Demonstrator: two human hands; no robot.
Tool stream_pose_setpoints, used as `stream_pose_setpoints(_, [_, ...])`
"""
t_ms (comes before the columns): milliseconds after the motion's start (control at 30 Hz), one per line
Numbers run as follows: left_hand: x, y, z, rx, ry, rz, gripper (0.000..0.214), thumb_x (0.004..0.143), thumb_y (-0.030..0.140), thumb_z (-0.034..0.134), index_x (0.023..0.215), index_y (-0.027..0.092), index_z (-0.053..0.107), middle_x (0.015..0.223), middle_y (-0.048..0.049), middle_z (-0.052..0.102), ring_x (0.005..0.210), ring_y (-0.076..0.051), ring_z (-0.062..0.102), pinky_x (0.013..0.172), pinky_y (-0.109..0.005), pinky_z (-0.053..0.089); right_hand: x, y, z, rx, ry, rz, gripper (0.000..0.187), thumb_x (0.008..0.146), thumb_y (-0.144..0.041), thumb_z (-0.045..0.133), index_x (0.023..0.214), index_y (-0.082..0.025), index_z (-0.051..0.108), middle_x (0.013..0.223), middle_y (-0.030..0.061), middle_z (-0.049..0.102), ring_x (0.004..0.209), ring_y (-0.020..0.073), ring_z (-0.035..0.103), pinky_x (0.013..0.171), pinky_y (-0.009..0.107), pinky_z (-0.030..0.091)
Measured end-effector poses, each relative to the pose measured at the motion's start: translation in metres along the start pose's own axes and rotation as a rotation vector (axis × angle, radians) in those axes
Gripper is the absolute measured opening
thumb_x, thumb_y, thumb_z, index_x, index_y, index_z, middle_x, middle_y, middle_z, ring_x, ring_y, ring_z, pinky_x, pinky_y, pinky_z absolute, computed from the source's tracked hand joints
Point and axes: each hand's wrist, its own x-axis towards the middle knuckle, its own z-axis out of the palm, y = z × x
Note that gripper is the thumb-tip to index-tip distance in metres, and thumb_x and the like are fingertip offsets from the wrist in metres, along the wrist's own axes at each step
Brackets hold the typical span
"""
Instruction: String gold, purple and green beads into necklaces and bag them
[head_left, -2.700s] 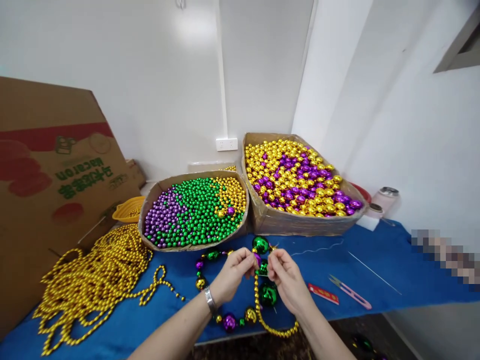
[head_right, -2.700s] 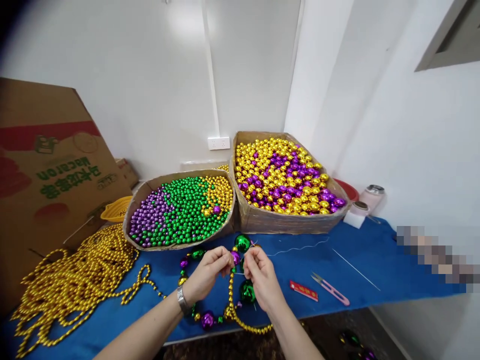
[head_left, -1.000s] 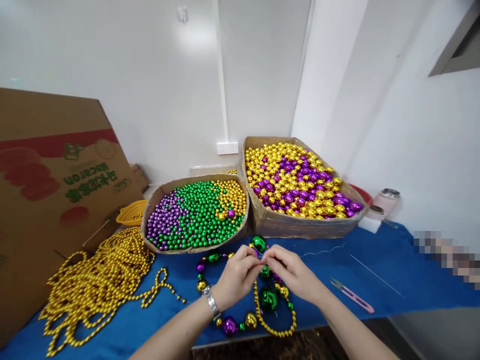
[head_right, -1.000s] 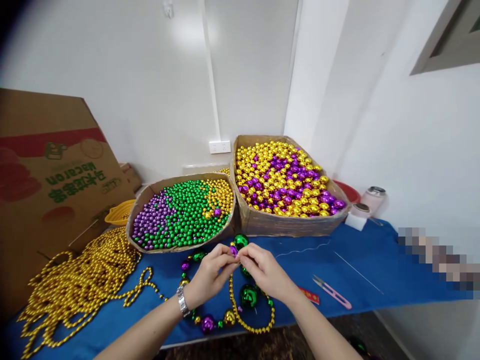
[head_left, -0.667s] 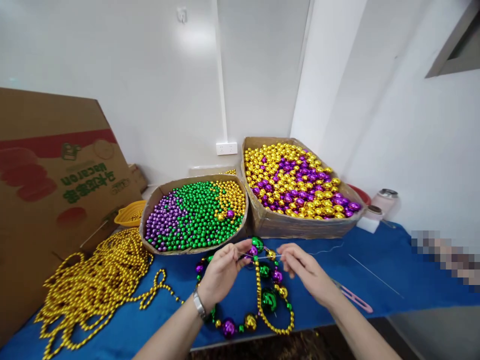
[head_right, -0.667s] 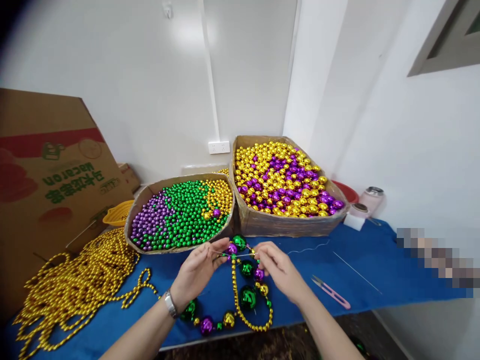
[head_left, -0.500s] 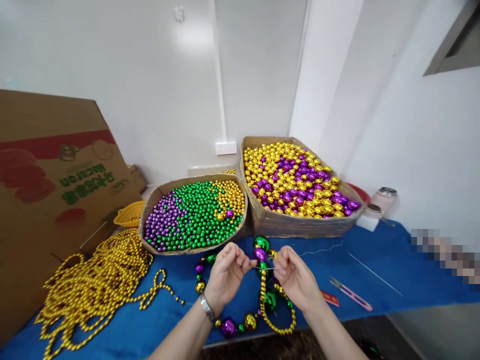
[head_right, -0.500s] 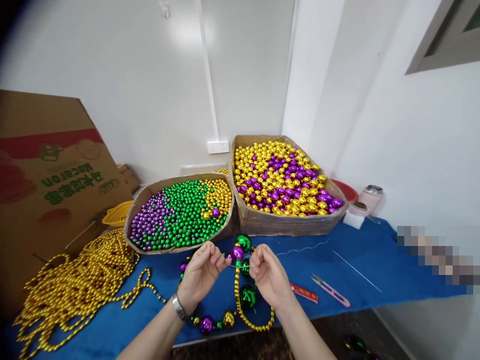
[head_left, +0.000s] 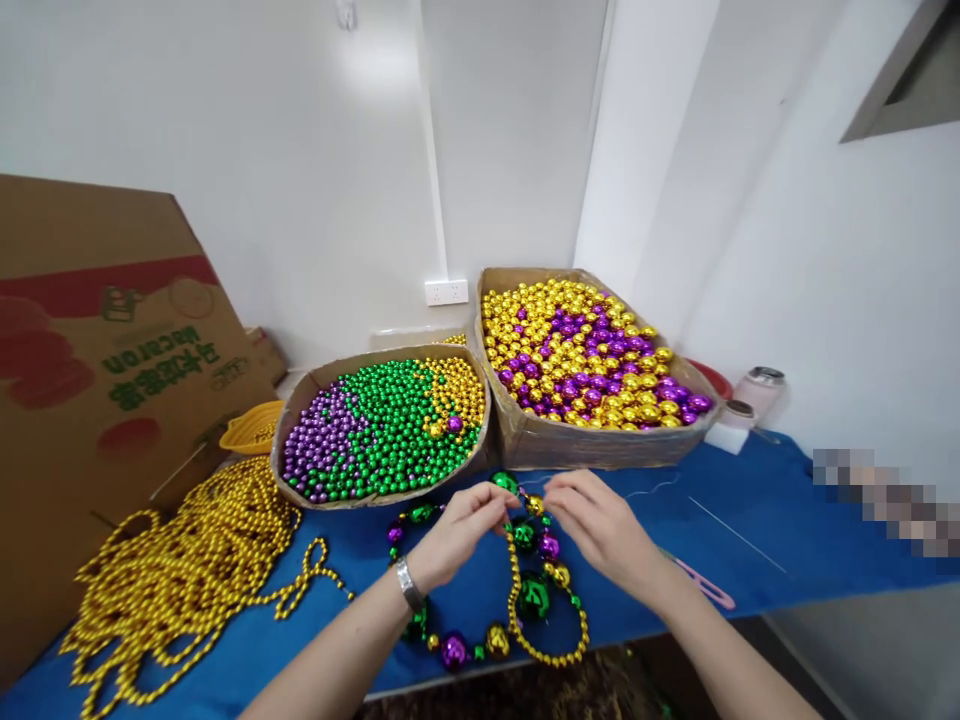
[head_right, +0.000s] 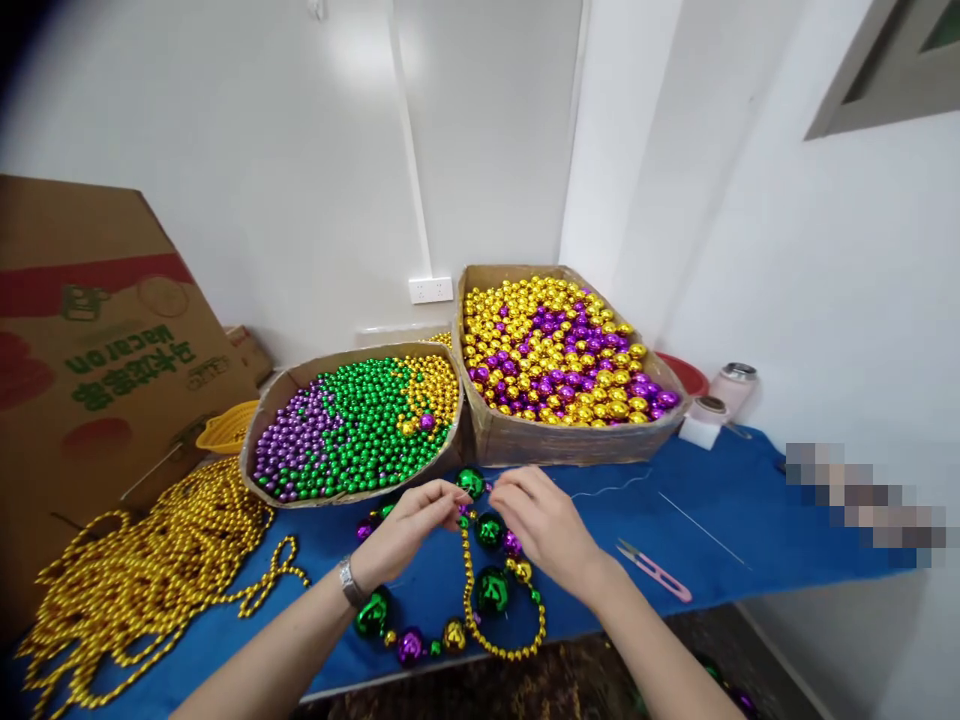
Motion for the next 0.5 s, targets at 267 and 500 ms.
stream_pose_setpoints(267, [0.003,-0.001,0.007,0.055,-0.001,-0.047,0.033,0.079,0.045,0.059,0.075,0.012,0.063,0.063,-0.0002,0.053,0.057,-0.010,0.046,0.055,-0.022,0.037,0.031,0.008,0.020,-0.219,0.097,-0.104,0.027,0.089,-0.021,0.044,0.109,-0.024,0.063,0.115,0.0116,0.056,0.098,0.0230,0.055,0.085,0.040,0.045])
stream_pose_setpoints(500, [0.002,-0.006,0.001,-0.090,0.000,-0.070,0.032,0.078,0.043,0.061,0.077,0.011,0.063,0.062,-0.0003,0.052,0.056,-0.010,0.047,0.056,-0.022,0.038,-0.007,0.014,0.037,0.091,0.030,-0.031,0.025,0.090,-0.022,0.046,0.110,-0.026,0.061,0.102,0.0064,0.060,0.095,0.0181,0.058,0.082,0.032,0.049])
